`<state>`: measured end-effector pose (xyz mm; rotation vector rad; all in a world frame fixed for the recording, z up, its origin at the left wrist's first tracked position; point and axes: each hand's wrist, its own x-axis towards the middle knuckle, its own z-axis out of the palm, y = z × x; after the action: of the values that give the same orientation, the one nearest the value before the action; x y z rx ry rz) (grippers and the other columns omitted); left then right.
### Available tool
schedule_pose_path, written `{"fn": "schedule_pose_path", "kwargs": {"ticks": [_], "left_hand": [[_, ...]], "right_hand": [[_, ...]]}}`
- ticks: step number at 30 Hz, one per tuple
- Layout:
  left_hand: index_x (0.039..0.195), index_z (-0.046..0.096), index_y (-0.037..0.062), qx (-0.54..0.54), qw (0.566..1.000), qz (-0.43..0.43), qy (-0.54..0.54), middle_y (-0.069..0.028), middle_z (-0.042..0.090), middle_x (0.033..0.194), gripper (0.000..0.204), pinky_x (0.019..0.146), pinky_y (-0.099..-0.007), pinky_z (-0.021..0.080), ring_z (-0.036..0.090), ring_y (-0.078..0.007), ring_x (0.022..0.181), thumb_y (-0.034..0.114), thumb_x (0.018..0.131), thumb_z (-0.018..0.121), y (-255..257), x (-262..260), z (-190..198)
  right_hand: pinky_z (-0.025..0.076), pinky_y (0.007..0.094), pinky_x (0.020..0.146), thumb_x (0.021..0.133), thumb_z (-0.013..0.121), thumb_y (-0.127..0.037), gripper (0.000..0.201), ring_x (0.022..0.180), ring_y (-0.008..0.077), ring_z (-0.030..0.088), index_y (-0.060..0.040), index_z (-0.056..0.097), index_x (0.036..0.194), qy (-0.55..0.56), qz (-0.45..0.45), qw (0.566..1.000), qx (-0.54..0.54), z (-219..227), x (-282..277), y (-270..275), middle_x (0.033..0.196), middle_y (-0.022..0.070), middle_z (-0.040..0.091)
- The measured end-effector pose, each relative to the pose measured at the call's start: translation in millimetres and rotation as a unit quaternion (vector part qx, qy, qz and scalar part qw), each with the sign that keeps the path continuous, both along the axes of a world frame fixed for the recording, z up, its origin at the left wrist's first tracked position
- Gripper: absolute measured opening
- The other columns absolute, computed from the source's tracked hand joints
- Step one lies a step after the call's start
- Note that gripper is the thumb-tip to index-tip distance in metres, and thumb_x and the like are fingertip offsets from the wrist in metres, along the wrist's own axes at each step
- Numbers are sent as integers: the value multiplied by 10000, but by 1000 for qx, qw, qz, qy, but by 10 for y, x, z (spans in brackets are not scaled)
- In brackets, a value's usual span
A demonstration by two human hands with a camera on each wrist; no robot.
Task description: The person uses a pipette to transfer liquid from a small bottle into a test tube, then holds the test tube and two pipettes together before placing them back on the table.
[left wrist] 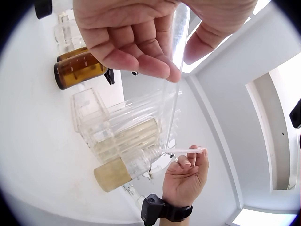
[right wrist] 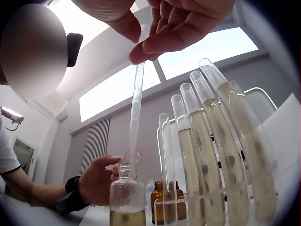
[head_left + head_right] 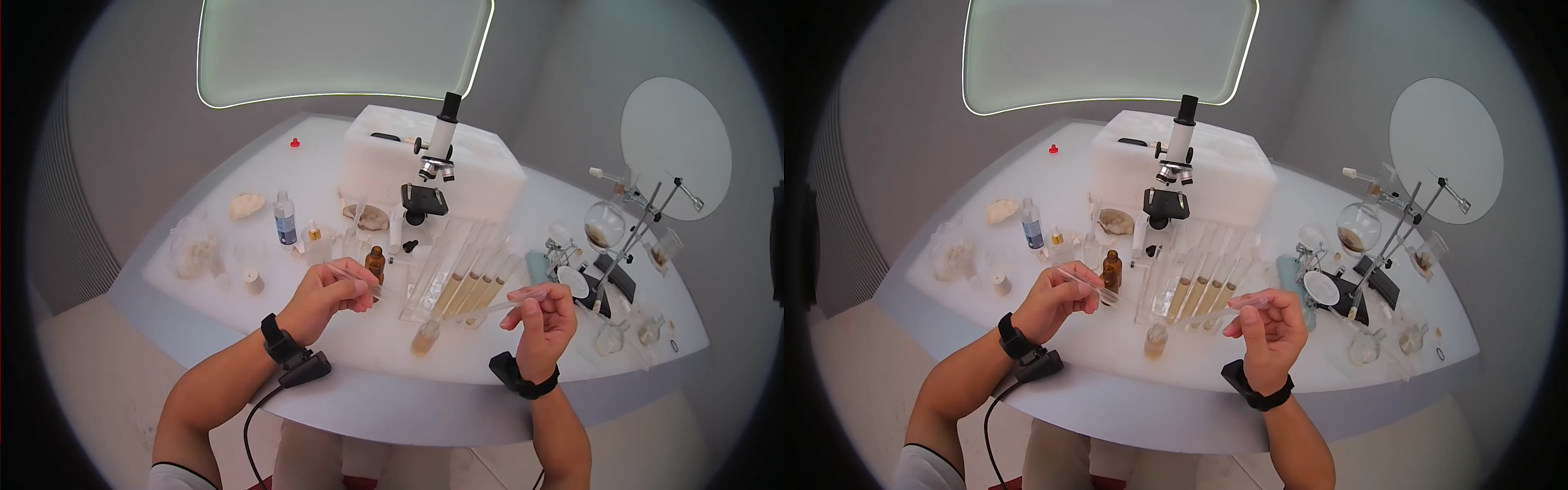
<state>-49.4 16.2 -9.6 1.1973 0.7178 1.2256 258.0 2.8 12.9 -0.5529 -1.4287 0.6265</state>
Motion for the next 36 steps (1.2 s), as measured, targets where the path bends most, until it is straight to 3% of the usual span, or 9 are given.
{"fn": "schedule_pose_path", "kwargs": {"ticks": [14,20,29,36], "left_hand": [[1039,651,22,11,1000,-8,6,-56,678,829,236,726,-254,496,624,-112,738,158,856,711,-10,-15,4],[1015,654,25,-4,1000,-2,17,-54,675,827,200,723,-256,497,627,-114,732,160,872,694,-29,6,15],[964,658,45,-1,998,-12,-55,-43,645,773,181,676,-256,466,614,-121,708,224,934,644,10,0,-36],[1055,667,21,-20,996,-25,-88,-53,660,748,242,676,-272,462,602,-122,663,223,939,604,34,-21,-49]], "right_hand": [[525,235,554,945,590,-69,148,591,114,618,3,500,1038,-10,-15,1000,9,2,0,10,923,167,681],[523,235,553,947,587,-66,143,589,114,618,5,502,1037,-3,-17,1000,5,-19,2,3,926,168,683],[537,229,560,945,600,-76,150,608,103,619,2,504,1031,9,-8,1000,14,-6,15,10,932,169,680],[539,233,562,945,601,-71,149,621,103,621,-2,508,1038,11,-1,1000,11,4,20,-3,933,160,682]]}}
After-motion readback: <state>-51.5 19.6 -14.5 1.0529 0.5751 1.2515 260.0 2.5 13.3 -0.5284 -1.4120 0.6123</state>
